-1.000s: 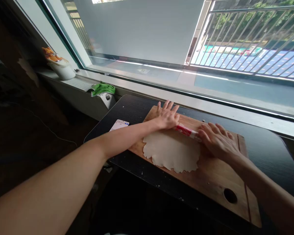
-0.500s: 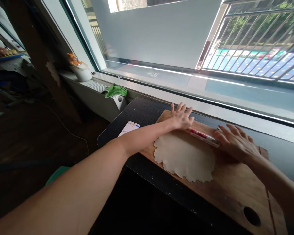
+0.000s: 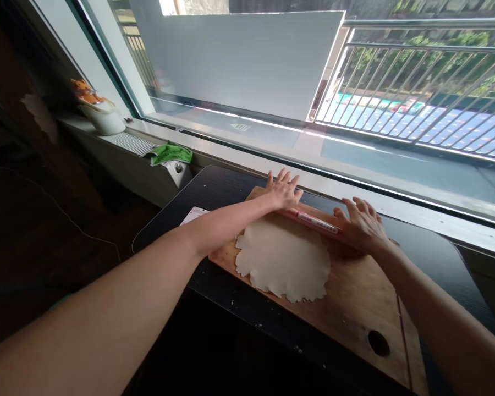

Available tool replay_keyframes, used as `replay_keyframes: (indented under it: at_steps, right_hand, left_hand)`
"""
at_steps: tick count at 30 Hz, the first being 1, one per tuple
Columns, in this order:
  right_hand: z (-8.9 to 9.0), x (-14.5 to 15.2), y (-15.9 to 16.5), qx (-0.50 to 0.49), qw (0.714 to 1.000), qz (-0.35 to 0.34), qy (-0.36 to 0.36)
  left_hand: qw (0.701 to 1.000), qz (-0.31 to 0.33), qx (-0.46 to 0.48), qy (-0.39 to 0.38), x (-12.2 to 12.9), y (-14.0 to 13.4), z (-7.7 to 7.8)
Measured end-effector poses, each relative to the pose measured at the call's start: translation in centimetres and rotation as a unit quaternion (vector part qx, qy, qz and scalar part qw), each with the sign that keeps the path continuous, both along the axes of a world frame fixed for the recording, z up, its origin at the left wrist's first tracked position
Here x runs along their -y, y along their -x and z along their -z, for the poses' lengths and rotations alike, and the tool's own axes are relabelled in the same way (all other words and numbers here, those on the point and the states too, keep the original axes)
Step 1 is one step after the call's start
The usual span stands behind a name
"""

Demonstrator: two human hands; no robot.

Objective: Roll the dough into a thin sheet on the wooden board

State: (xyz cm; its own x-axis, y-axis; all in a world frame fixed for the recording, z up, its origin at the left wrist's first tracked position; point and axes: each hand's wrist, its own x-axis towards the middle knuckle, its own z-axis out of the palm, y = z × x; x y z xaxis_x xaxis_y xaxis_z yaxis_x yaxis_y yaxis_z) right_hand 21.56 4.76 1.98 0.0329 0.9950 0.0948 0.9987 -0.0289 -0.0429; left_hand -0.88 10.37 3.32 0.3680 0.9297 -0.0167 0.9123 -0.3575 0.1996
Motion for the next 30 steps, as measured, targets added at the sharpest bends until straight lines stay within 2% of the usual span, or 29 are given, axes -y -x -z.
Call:
replay_keyframes:
  at_steps: [2,6,8,13,15,18,21,23,27,28,30]
  right_hand:
    - [0.2,0.2,0.0,0.000,1.000,-0.010,-0.003]
    - [1.5,4.7,0.4,0.032,0.992,-0.113,-0.034]
    - [1.6,5.4,0.5,0.034,0.990,-0.131,-0.048]
    - [0.2,0.5,0.1,-0.029,0.999,-0.019,-0.015]
    - [0.1,0.0,0.1,-0.047,0.999,-0.005,-0.006]
    - [0.8,3.2,0.3,-0.034,0.998,-0.054,0.013]
    - [1.5,6.2,0.5,0.007,0.994,-0.112,0.000]
    - [1.2,5.4,0.5,0.023,0.994,-0.109,-0.010]
    - [-0.3,0.4,0.3,-0.004,1.000,-0.002,0.007]
    - [-0.6,-0.2,0.3,-0.011,1.000,0.017,0.013]
    - [-0.7,0.5,0.6,-0.011,0.999,0.012,0.031]
  left_hand:
    - [1.000,0.003,0.004,0.003,0.3,0.1,0.2]
    - [0.998,0.062,0.010,0.001,4.3,1.9,1.1]
    - [0.997,0.070,0.012,-0.020,5.0,2.2,1.2]
    - [1.000,-0.002,0.001,-0.005,0.9,0.2,0.0]
    - [1.000,-0.011,-0.009,0.023,0.5,0.0,-0.3]
    - [0.998,0.042,-0.020,0.050,3.3,1.4,0.0]
    - [0.996,0.089,-0.016,0.008,5.8,2.7,0.6]
    - [0.997,0.080,-0.013,-0.016,5.0,2.4,0.6]
    - [1.000,0.005,-0.010,-0.009,0.2,0.3,0.2]
    - [1.000,-0.006,-0.010,-0.004,-0.4,0.0,0.1]
    - [1.000,0.000,-0.013,0.006,0.2,0.3,0.1]
